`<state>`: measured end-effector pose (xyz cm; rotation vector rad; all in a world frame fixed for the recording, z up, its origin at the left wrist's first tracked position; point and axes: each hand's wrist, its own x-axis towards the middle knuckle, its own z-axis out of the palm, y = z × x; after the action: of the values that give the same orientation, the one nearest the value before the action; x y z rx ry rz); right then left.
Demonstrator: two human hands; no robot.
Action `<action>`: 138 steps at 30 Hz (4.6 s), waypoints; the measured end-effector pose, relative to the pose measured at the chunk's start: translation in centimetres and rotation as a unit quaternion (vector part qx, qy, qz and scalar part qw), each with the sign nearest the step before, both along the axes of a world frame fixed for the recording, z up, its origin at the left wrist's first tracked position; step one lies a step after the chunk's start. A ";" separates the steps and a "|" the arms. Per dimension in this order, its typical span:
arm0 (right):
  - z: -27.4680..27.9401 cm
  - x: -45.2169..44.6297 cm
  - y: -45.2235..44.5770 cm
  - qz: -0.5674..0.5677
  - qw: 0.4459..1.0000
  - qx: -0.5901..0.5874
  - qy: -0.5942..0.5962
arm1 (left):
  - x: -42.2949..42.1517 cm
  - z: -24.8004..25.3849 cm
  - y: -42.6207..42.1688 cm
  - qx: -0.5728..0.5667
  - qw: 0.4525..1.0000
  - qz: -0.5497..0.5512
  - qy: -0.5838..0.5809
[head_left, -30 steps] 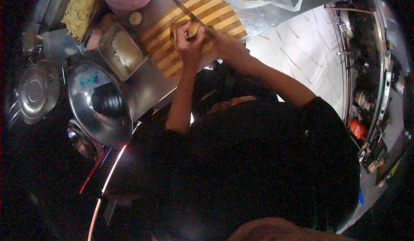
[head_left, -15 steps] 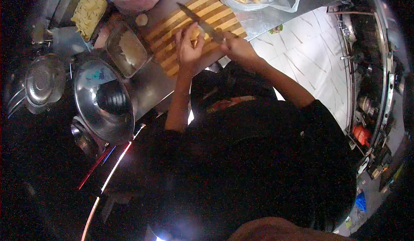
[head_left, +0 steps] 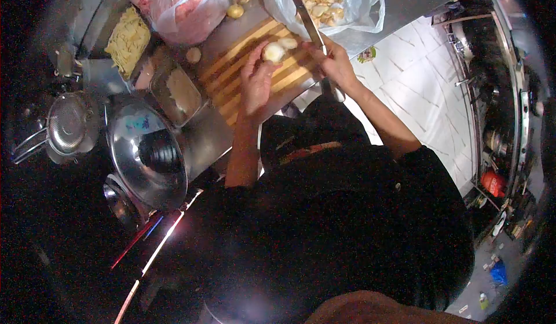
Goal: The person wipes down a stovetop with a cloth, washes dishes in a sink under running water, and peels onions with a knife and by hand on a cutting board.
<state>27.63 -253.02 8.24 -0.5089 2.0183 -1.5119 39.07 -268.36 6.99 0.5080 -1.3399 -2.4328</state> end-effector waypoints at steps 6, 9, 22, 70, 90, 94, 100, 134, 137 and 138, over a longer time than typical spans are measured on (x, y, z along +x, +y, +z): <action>5.0 -2.9 0.1 -0.075 0.986 -0.054 -0.141 | -4.9 1.5 1.6 -0.053 0.997 -0.052 0.017; 2.6 -5.4 1.3 -0.106 0.994 0.005 0.035 | -7.5 2.0 2.1 0.024 0.998 -0.040 0.049; 3.9 -8.2 2.6 -0.095 0.994 0.046 -0.002 | -15.2 1.5 4.2 0.022 1.000 -0.006 -0.014; -3.7 -15.1 1.2 -0.065 0.997 0.034 0.024 | -15.8 -0.1 3.7 0.121 0.986 -0.078 0.086; 2.2 -10.3 0.3 -0.048 0.998 0.018 -0.040 | -17.5 -0.5 5.5 -0.146 0.980 0.136 -0.031; 0.7 -10.0 0.1 -0.069 0.997 0.002 0.019 | -17.7 -0.5 6.2 -0.252 0.949 0.187 -0.020; 0.2 -9.6 -0.3 -0.093 0.995 -0.038 -0.024 | -17.7 -0.3 6.5 -0.220 0.955 0.198 -0.004; 2.2 -10.4 3.1 -0.021 0.961 0.135 0.241 | -8.0 2.6 1.8 -0.338 0.923 0.065 -0.173; 2.1 -7.4 2.2 0.040 0.948 0.135 0.286 | -3.9 -1.6 -0.1 -0.308 0.912 0.114 -0.246; 1.9 -6.3 1.9 0.075 0.944 0.135 0.290 | -2.8 -1.7 -0.3 -0.344 0.892 0.115 -0.272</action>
<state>21.35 -251.10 10.13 -1.0589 2.5050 -1.0395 36.23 -268.63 5.30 1.1041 -2.0784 -1.5062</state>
